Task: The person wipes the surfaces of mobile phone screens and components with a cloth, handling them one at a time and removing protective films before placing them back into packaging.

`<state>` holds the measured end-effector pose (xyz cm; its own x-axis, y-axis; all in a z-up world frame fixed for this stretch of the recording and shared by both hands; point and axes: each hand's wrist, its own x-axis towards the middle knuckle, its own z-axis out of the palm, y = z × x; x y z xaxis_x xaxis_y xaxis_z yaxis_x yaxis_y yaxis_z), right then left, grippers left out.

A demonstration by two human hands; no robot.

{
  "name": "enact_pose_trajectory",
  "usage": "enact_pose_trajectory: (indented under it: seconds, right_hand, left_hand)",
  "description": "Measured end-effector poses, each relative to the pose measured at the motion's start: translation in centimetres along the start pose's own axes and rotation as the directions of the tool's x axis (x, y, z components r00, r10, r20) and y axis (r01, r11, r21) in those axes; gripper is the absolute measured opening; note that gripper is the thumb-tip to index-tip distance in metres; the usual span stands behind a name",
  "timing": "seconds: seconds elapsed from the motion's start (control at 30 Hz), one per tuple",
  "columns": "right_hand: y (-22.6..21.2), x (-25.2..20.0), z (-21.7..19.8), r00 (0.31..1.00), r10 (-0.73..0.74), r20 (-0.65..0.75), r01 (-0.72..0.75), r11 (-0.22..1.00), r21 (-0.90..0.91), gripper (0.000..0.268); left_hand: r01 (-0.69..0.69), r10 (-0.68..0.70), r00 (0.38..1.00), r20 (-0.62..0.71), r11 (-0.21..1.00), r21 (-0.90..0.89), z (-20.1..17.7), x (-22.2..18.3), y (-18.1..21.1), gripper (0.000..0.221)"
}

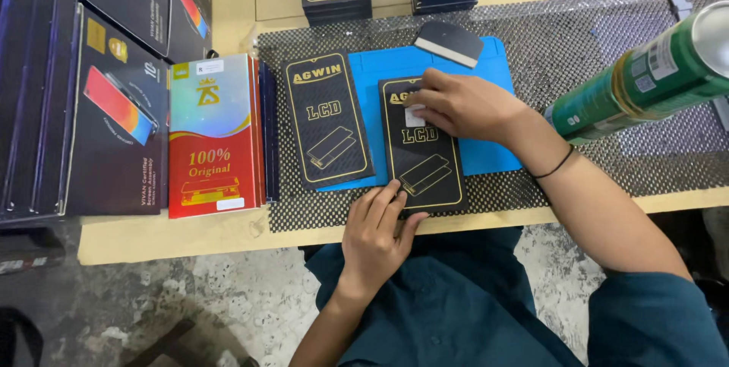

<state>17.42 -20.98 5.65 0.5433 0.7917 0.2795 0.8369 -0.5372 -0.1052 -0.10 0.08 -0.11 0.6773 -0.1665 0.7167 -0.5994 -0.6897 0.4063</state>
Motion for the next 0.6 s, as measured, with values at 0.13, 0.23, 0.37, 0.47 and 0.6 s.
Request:
enact_pose_trajectory:
  seconds: [0.13,0.23,0.37,0.47,0.6]
  right_hand:
    - [0.0,0.1,0.0,0.997,0.076,0.012,-0.077,0.996,0.056,0.022]
    - [0.1,-0.5,-0.3,0.995,0.087,0.039,-0.089,0.995,0.043,0.017]
    - [-0.3,-1.0,-0.6,0.996,0.064,0.057,-0.068,0.995,0.073,0.025]
    - [-0.7,-0.6,-0.2,0.998,0.042,0.037,-0.043,0.998,0.046,0.045]
    - [-0.7,-0.6,-0.6,0.998,0.031,0.063,-0.027,0.998,-0.064,0.054]
  left_hand:
    - [0.004,-0.004,1.0,-0.009,1.0,0.01,-0.1,0.2,0.1,0.04]
    - [0.009,-0.009,1.0,-0.009,1.0,0.003,-0.1,0.4,0.2,0.039]
    - [0.01,-0.01,1.0,-0.013,1.0,0.002,-0.2,0.4,0.2,0.04]
    - [0.01,-0.01,1.0,-0.01,1.0,0.009,-0.2,0.4,0.3,0.04]
    - [0.014,-0.014,1.0,0.007,1.0,0.007,-0.6,0.5,0.5,0.04]
